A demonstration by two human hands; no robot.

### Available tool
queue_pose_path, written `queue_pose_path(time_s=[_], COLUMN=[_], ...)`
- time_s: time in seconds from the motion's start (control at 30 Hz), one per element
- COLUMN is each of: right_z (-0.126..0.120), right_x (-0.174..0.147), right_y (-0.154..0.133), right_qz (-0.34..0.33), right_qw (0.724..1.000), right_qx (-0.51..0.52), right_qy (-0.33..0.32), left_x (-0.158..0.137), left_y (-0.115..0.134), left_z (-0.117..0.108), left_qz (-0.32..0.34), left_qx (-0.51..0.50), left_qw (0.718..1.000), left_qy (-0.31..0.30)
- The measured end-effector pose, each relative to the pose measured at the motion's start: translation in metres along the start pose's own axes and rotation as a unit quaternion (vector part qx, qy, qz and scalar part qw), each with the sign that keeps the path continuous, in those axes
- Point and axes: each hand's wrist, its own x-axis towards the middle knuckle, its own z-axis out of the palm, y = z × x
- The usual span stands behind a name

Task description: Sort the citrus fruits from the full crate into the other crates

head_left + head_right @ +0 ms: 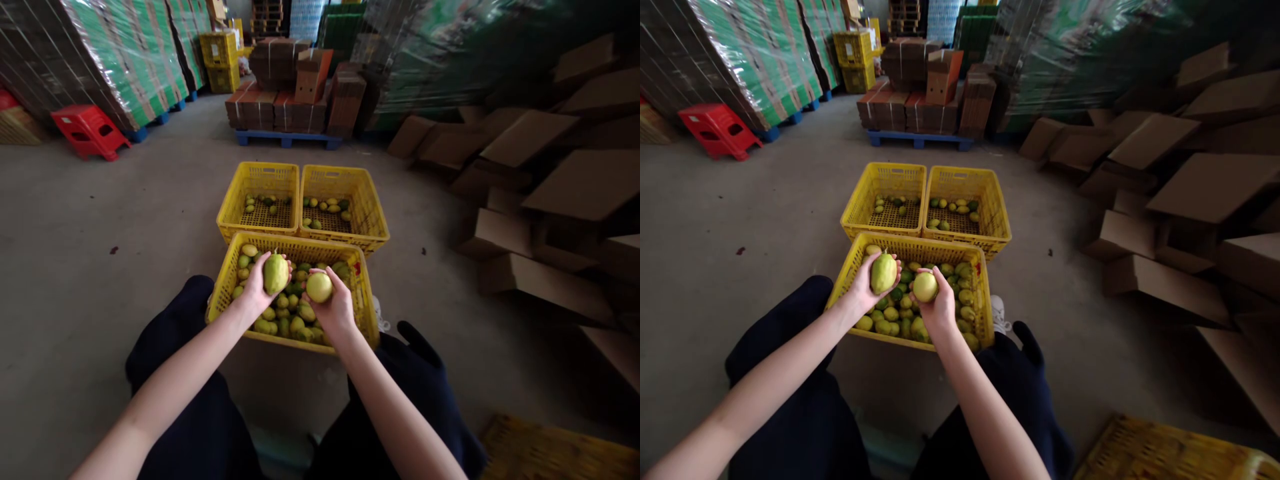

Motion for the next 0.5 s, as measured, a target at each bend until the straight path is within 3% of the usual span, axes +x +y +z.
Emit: queue_pose_path(time_s=[0.27,0.4,0.5], right_z=[0.0006,-0.001,-0.0042], right_x=[0.0017,0.0027,0.0074], right_y=[0.0035,0.0054,0.0065], right_qz=[0.021,0.009,-0.003], right_qw=[0.999,1.0,0.999], right_qx=[-0.025,-0.027,-0.011], right_qy=[0.011,0.006,0.042], left_x=[-0.0015,-0.0039,-0.0022], left_y=[0.001,0.0002,-0.0006], left_z=[-0.0037,-0.002,-0.0025], left_qz=[0.032,0.05,0.043], left_qx=[0.03,0.067,0.063], left_qw=[0.997,0.995,0.997], left_qy=[-0.071,-0.048,-0.022])
